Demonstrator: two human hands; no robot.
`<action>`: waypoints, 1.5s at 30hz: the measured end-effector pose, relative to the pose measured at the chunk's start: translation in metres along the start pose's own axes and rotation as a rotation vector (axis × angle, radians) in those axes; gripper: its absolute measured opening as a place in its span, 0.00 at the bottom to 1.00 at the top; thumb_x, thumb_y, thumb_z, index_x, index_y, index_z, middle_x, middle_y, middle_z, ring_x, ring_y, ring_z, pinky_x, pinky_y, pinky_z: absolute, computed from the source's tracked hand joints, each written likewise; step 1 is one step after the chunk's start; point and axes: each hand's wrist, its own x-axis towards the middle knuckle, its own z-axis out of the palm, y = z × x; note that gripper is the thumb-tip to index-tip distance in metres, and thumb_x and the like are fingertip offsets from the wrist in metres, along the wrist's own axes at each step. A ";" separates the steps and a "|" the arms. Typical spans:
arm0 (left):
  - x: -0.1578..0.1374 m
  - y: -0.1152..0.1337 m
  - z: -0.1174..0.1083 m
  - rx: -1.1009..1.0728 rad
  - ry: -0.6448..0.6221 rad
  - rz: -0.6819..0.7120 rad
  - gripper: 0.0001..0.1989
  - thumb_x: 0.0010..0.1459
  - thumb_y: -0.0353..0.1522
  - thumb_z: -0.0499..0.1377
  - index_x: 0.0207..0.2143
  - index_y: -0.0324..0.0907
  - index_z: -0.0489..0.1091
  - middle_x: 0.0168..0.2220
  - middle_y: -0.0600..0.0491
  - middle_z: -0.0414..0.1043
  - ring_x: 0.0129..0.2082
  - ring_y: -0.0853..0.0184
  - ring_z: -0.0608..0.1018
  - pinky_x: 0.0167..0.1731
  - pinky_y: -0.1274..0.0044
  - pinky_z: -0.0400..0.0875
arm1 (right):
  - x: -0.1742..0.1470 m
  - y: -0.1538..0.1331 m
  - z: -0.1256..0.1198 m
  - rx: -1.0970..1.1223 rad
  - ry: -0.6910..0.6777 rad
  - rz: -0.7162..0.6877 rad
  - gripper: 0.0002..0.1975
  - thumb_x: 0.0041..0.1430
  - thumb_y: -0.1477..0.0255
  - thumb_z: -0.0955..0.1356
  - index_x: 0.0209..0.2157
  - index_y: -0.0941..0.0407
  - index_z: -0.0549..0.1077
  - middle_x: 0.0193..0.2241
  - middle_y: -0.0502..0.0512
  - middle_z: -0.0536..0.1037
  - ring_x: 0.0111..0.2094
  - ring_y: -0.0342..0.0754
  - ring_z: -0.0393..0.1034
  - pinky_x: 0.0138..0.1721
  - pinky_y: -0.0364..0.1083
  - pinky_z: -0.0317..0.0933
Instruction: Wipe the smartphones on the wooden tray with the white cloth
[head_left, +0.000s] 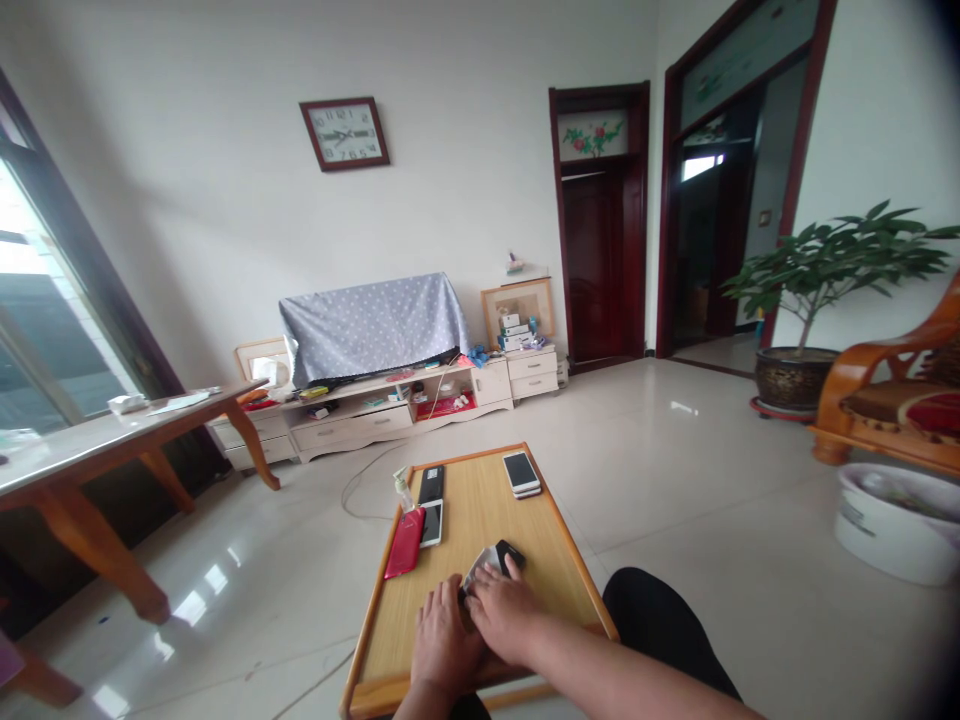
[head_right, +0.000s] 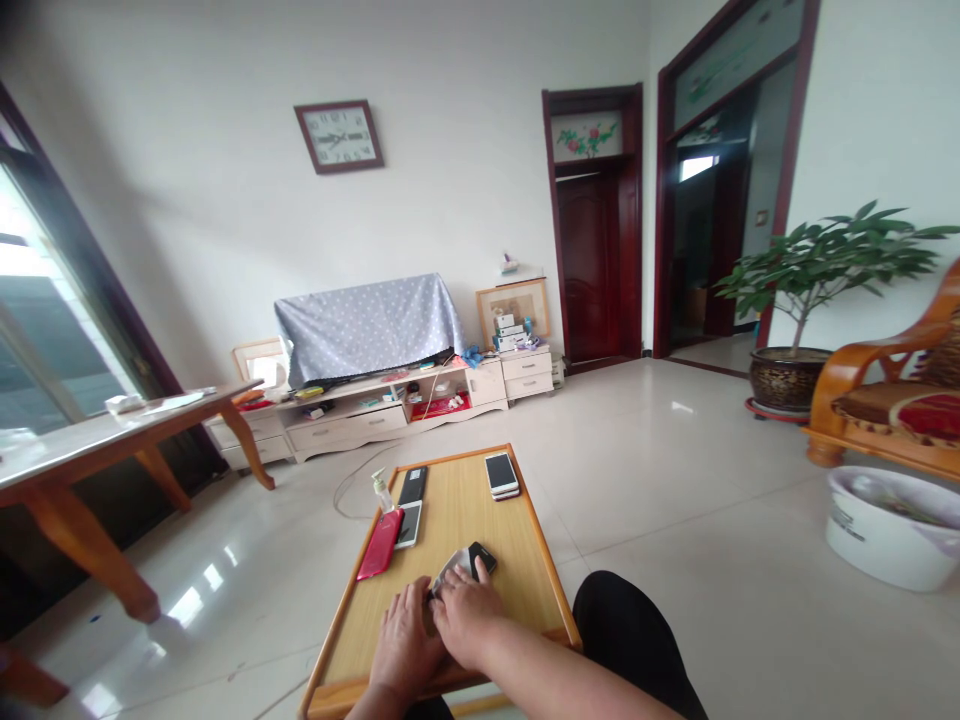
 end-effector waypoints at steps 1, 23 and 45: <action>0.000 -0.001 0.000 -0.001 0.000 0.005 0.29 0.55 0.41 0.56 0.59 0.45 0.60 0.58 0.47 0.69 0.57 0.58 0.69 0.56 0.71 0.58 | 0.001 0.002 -0.001 0.000 0.003 0.001 0.25 0.73 0.60 0.51 0.60 0.48 0.69 0.62 0.54 0.69 0.65 0.53 0.57 0.68 0.61 0.32; 0.000 0.001 -0.003 0.043 -0.024 0.006 0.33 0.54 0.40 0.58 0.61 0.44 0.56 0.58 0.47 0.69 0.59 0.59 0.68 0.58 0.71 0.56 | 0.029 0.027 -0.015 -0.047 0.037 0.108 0.25 0.72 0.64 0.51 0.57 0.54 0.71 0.62 0.61 0.69 0.65 0.56 0.57 0.67 0.63 0.33; -0.001 0.006 -0.007 0.006 -0.019 0.001 0.31 0.53 0.39 0.59 0.59 0.45 0.59 0.58 0.47 0.69 0.60 0.58 0.68 0.58 0.71 0.57 | 0.023 0.023 -0.010 -0.050 0.015 0.117 0.27 0.69 0.63 0.55 0.63 0.59 0.65 0.65 0.66 0.62 0.68 0.59 0.51 0.68 0.63 0.31</action>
